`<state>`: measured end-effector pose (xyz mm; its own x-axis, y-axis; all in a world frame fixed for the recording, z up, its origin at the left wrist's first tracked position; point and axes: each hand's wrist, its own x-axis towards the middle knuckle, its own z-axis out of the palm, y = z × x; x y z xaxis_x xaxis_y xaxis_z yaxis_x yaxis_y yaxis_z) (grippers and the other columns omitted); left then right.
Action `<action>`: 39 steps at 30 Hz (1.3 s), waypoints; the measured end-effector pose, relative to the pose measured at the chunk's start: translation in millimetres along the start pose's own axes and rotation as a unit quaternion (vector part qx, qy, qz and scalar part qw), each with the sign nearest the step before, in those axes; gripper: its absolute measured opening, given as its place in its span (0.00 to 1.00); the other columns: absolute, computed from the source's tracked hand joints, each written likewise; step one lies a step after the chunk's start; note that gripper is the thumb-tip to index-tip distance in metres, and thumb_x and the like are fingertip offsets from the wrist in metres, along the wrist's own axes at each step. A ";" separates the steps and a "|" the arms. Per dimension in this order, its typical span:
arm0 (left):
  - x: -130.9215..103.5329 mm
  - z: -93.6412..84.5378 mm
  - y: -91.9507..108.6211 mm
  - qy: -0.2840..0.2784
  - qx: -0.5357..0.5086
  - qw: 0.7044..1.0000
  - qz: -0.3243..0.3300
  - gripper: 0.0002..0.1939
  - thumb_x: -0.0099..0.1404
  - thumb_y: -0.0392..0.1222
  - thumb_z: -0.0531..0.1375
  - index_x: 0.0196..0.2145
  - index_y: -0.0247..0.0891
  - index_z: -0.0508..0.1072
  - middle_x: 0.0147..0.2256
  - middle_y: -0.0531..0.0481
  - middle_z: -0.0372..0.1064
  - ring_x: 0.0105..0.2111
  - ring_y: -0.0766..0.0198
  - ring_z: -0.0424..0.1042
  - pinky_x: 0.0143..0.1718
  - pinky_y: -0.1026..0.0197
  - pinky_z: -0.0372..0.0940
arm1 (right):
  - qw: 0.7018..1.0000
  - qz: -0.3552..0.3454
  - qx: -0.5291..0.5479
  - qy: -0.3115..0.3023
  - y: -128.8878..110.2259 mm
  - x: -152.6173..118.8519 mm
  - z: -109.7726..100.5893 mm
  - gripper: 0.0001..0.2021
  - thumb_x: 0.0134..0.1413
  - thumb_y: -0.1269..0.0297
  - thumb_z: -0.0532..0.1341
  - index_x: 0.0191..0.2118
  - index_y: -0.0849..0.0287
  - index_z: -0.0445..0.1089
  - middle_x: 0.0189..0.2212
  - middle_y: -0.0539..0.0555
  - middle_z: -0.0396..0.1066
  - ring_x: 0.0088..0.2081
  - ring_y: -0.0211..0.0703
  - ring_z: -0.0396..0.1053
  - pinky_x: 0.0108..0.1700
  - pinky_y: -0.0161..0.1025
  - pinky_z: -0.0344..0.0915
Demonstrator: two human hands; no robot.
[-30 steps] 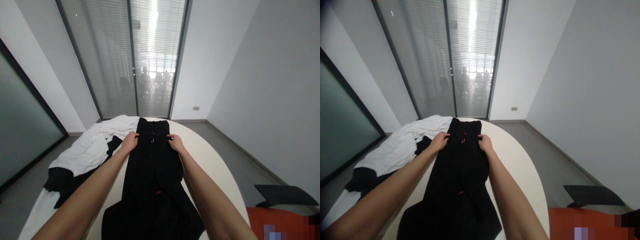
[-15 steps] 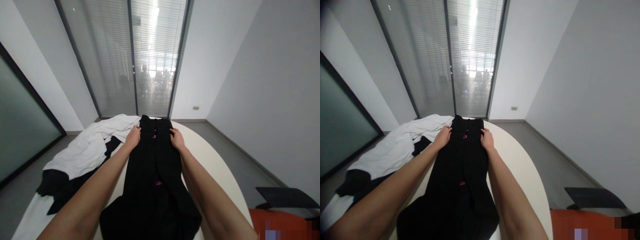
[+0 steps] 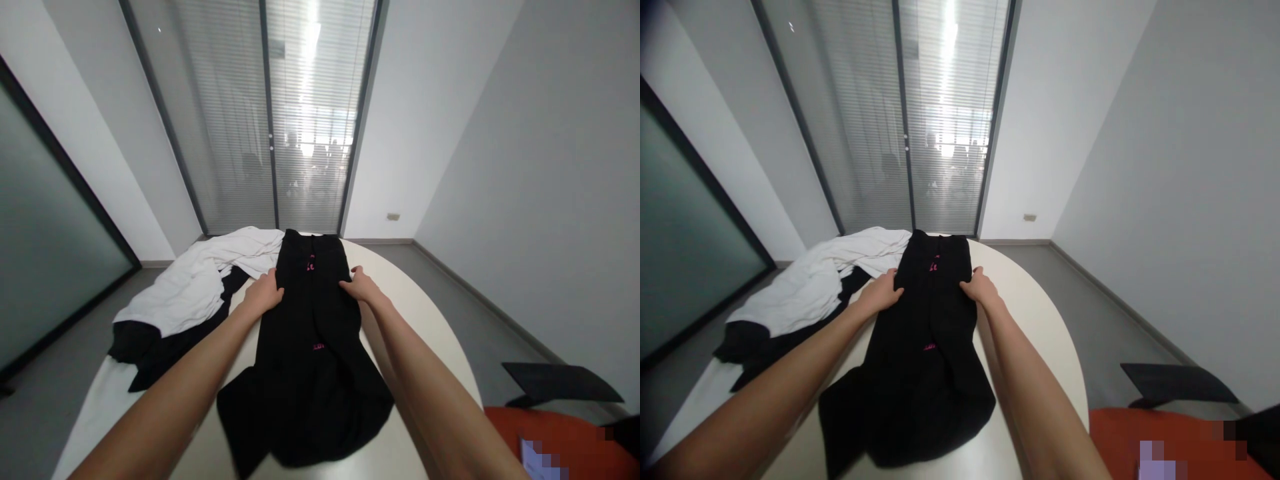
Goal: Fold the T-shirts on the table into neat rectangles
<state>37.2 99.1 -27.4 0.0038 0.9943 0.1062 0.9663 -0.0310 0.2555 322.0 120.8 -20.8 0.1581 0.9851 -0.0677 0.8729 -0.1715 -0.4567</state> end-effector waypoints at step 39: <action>-123.3 -14.7 60.5 -0.182 -0.589 0.782 0.094 0.23 0.62 0.46 0.62 0.52 0.39 0.61 0.32 0.54 0.70 0.33 0.66 0.72 0.39 0.61 0.67 | 0.870 -0.332 0.242 -0.272 -13.4 -111.7 -28.5 0.16 0.59 0.50 0.61 0.33 0.60 0.66 0.23 0.45 0.62 0.25 0.33 0.58 0.28 0.32 0.54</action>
<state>91.5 -26.9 -10.9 0.3979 0.9172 0.0216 0.0344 -0.0384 0.9987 305.7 12.7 18.2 -0.6641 0.7477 0.0050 0.3699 0.3343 -0.8669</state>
